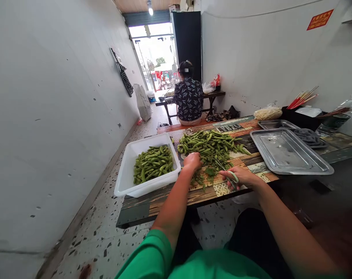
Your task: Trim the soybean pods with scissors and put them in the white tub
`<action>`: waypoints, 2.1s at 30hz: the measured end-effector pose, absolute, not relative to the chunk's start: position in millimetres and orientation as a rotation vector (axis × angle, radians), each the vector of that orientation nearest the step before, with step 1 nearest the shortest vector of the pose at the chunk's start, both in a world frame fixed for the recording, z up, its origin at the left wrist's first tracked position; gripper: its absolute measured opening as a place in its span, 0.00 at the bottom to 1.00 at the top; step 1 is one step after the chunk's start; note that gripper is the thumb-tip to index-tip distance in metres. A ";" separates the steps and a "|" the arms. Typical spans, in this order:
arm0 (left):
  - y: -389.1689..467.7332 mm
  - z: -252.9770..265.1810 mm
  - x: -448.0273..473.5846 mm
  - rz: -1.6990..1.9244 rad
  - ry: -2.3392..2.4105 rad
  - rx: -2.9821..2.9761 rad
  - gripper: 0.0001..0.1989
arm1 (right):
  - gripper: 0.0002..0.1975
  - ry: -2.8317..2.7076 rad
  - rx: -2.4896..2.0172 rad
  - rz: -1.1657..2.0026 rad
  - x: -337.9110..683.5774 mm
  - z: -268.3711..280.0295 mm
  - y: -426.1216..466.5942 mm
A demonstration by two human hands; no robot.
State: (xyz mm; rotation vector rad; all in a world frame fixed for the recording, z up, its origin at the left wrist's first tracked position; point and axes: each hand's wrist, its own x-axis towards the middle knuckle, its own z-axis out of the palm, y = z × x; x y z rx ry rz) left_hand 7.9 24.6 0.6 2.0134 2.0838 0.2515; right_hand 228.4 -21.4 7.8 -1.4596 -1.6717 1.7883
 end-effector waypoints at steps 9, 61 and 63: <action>23.8 7.2 10.4 0.505 2.016 2.055 0.13 | 0.24 -1.460 -1.332 1.749 225.5 1.5 -21.3; 8.8 13.0 51.4 1.223 0.946 1.021 0.16 | 0.24 -1.231 -1.203 1.691 206.7 2.9 -31.6; 7.0 13.8 52.4 1.225 0.946 1.050 0.15 | 0.24 -1.222 -1.232 1.639 204.4 2.8 -31.8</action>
